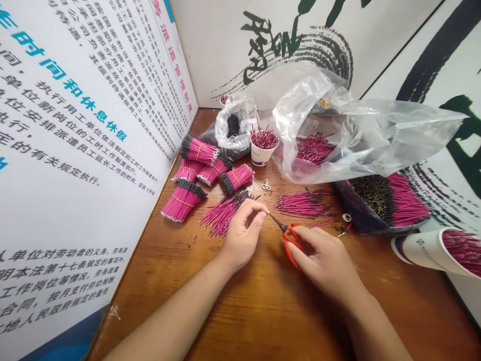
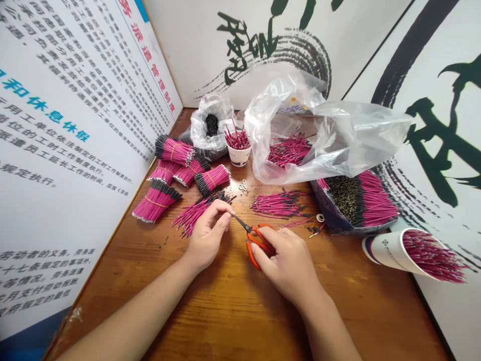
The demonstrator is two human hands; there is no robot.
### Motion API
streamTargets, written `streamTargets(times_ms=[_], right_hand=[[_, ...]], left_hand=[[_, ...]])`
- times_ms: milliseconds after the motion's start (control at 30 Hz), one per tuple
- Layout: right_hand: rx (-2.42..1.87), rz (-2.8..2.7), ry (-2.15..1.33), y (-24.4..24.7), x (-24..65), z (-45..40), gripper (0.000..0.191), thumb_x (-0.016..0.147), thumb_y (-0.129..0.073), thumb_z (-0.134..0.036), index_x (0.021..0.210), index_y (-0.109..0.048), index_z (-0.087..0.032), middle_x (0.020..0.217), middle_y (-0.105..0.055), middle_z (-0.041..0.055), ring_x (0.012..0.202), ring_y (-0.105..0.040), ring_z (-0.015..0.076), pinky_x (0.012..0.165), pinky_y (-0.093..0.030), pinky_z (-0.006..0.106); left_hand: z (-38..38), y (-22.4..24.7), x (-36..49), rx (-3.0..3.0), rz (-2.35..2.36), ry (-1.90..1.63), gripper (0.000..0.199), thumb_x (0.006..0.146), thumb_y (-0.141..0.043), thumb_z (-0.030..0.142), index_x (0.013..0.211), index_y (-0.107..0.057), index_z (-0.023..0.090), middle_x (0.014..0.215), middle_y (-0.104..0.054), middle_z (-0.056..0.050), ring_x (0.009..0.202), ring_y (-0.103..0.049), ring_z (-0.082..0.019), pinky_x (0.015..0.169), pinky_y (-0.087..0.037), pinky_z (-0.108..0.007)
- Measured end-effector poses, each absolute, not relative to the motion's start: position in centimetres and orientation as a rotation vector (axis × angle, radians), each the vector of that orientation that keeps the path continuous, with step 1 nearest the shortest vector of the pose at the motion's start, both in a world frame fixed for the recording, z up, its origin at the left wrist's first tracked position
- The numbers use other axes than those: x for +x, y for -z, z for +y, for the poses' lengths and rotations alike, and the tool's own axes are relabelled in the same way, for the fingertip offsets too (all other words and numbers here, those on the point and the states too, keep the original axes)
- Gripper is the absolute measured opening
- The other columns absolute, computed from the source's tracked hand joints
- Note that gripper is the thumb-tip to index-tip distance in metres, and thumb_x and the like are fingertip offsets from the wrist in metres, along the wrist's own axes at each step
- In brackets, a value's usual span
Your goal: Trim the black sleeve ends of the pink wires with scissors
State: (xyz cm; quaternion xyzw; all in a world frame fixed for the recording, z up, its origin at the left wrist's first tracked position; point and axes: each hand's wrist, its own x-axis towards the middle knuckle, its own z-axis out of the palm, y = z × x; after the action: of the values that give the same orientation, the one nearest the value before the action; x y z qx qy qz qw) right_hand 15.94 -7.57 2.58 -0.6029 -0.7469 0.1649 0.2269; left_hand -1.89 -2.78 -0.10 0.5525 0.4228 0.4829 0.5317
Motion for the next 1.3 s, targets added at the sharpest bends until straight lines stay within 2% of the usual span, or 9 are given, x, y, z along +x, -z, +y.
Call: streamTargets(times_ms=[500, 833, 1100, 1300], right_hand=[[-1.676, -2.075, -0.503, -2.53, 15.90, -7.57, 0.022, 0.088, -0.054, -0.034, 0.078, -0.069, -0.021, 0.063, -0.067, 0.0025, 0.056, -0.057, 0.0176, 0.054, -0.040, 0.026], [-1.695, -2.133, -0.575, -2.38, 16.04, -7.70, 0.027, 0.094, -0.048, -0.036, 0.086, -0.069, -0.019, 0.068, -0.067, 0.0036, 0.062, -0.059, 0.0194, 0.058, -0.040, 0.028], [-1.699, -2.090, -0.541, -2.42, 15.91, -7.76, 0.024, 0.092, -0.051, -0.035, 0.086, -0.068, -0.019, 0.062, -0.064, 0.0016, 0.057, -0.055, 0.0177, 0.055, -0.037, 0.027], [-1.715, -2.109, -0.576, -2.51, 15.81, -7.73, 0.025, 0.092, -0.051, -0.036, 0.086, -0.068, -0.019, 0.065, -0.065, 0.0022, 0.061, -0.057, 0.0187, 0.058, -0.038, 0.027]], left_hand=[[-2.65, -0.05, -1.96, 1.336, 1.020, -1.117, 0.016, 0.095, -0.052, 0.032, 0.089, -0.058, 0.018, 0.086, -0.056, -0.003, 0.081, -0.054, -0.016, 0.071, -0.044, -0.026], [-2.69, 0.02, -2.02, 1.286, 0.966, -1.106, 0.013, 0.095, -0.051, 0.028, 0.090, -0.057, 0.018, 0.085, -0.054, -0.001, 0.073, -0.050, -0.013, 0.069, -0.042, -0.025], [-2.78, 0.18, -2.02, 1.243, 0.933, -1.094, 0.012, 0.096, -0.049, 0.027, 0.091, -0.057, 0.018, 0.086, -0.052, -0.001, 0.072, -0.049, -0.012, 0.069, -0.041, -0.025], [-2.78, 0.16, -2.05, 1.269, 0.945, -1.094, 0.013, 0.097, -0.049, 0.027, 0.091, -0.057, 0.018, 0.087, -0.052, 0.000, 0.074, -0.049, -0.012, 0.071, -0.040, -0.025]])
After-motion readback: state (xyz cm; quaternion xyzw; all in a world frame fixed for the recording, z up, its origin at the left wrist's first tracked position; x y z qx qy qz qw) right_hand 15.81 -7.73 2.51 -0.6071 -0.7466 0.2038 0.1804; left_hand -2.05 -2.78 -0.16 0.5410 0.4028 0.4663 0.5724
